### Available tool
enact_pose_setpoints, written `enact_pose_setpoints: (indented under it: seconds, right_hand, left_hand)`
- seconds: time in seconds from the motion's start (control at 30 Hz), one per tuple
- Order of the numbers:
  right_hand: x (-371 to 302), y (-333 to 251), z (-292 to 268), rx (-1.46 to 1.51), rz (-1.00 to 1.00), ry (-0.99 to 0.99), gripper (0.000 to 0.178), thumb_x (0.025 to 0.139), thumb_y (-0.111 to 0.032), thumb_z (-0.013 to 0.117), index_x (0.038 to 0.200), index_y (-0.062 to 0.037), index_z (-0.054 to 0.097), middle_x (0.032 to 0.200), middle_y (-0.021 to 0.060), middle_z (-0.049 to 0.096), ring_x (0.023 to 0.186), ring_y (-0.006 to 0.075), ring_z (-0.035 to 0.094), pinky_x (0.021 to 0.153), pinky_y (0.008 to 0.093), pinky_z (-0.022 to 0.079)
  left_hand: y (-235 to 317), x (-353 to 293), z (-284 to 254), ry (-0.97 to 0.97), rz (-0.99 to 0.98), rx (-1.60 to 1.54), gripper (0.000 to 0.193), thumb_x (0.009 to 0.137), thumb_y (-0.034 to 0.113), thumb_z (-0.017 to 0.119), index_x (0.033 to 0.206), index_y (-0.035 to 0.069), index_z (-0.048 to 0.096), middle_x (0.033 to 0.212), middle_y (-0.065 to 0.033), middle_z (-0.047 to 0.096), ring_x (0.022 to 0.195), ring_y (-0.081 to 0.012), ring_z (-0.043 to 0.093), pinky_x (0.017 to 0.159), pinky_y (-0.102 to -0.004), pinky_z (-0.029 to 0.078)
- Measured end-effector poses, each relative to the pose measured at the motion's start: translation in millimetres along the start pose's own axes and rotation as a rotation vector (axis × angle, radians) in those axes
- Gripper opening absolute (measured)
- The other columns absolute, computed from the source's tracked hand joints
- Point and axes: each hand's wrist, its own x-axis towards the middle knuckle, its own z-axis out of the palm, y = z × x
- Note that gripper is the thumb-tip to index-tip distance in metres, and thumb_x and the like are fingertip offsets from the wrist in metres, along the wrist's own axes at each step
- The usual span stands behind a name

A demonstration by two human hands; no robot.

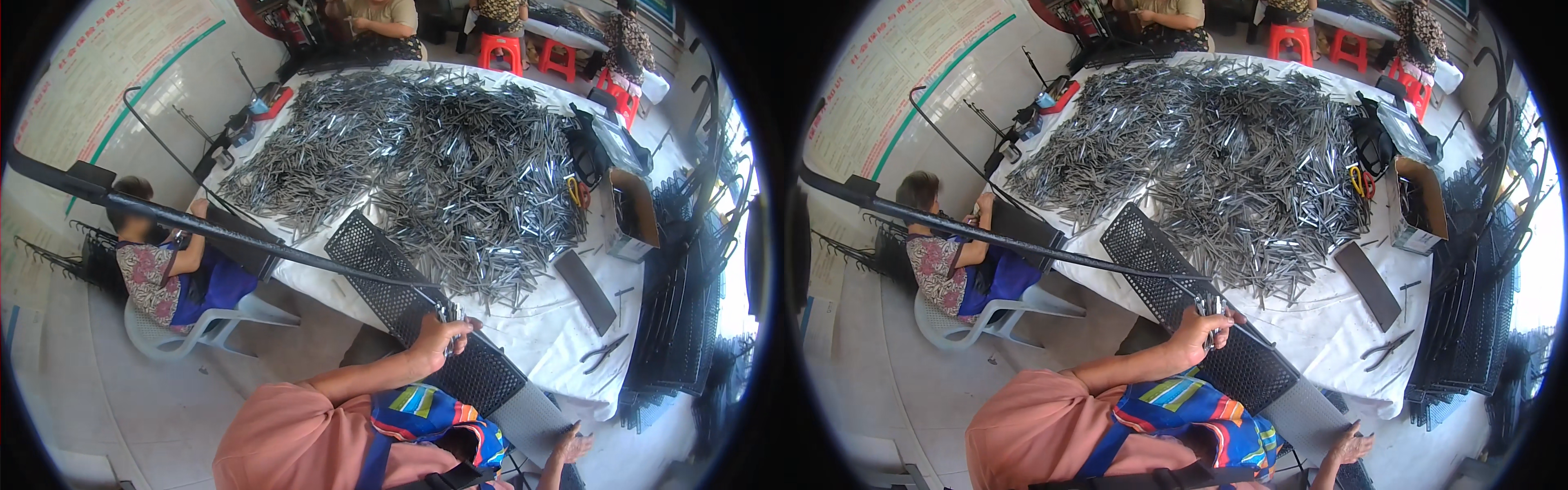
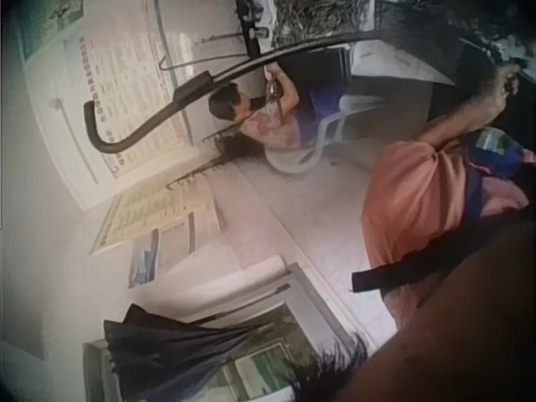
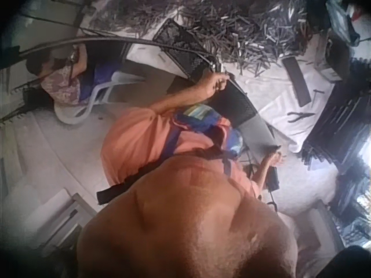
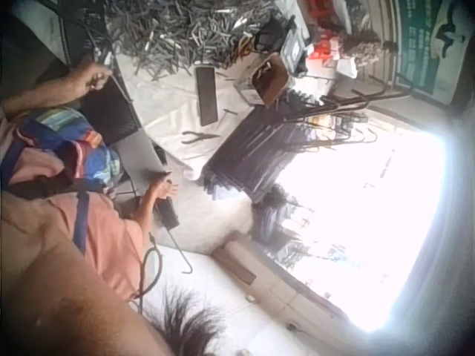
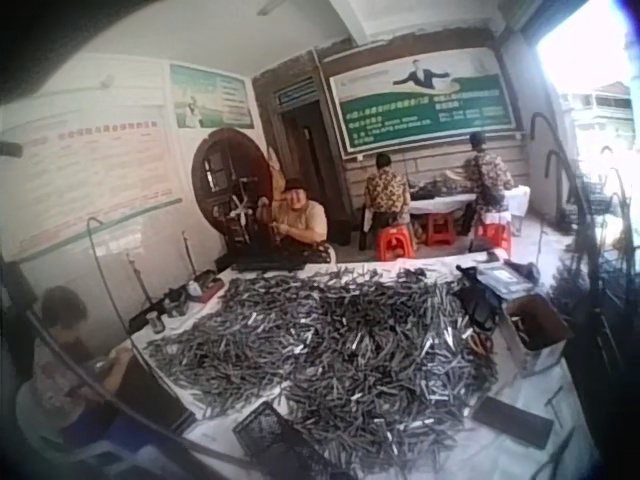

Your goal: Manually inserting small metal clips into a perforated metal sheet or mesh.

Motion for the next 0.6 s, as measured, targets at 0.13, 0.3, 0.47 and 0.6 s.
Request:
enact_pose_setpoints:
  seconds: [0.13,0.3,0.47,0.6]
  right_hand:
    - [6,39,15,0.208,0.430,-0.826,0.060,0.086,-0.052,0.058,0.105,0.0042,0.066,0.098,0.0196,0.067,0.087,0.0329,0.062,0.078,0.0407,0.047]
    - [-19,-7,9,0.976,0.561,-0.686,0.062,0.083,-0.049,0.066,0.100,0.0104,0.066,0.090,0.0112,0.064,0.076,0.0190,0.055,0.069,0.0339,0.047]
    - [-54,-61,16,1.044,0.673,-0.841,0.057,0.078,-0.047,0.072,0.103,0.0040,0.066,0.092,0.0076,0.061,0.084,0.0186,0.054,0.074,0.0352,0.047]
    - [-83,-116,-10,1.111,0.630,-0.994,0.044,0.087,-0.038,0.064,0.098,0.0045,0.067,0.089,0.0072,0.066,0.077,0.0158,0.060,0.073,0.0286,0.049]
  left_hand:
    - [2,0,-1,0.007,0.010,0.018,0.009,0.074,-0.001,0.061,0.081,0.002,0.055,0.092,-0.0179,0.065,0.048,-0.0109,0.050,0.041,-0.0258,0.038]
    - [2,0,8,0.067,0.035,0.087,0.014,0.075,0.001,0.065,0.086,-0.007,0.065,0.067,-0.0083,0.062,0.046,-0.0130,0.053,0.038,-0.0269,0.037]
    - [-4,-15,10,0.049,-0.055,0.005,0.014,0.075,0.000,0.062,0.089,-0.005,0.065,0.067,-0.0057,0.060,0.047,-0.0108,0.051,0.041,-0.0255,0.038]
    - [-11,-24,20,0.066,-0.107,0.084,0.021,0.077,0.001,0.060,0.097,-0.004,0.062,0.062,0.0000,0.051,0.049,-0.0082,0.045,0.045,-0.0238,0.035]
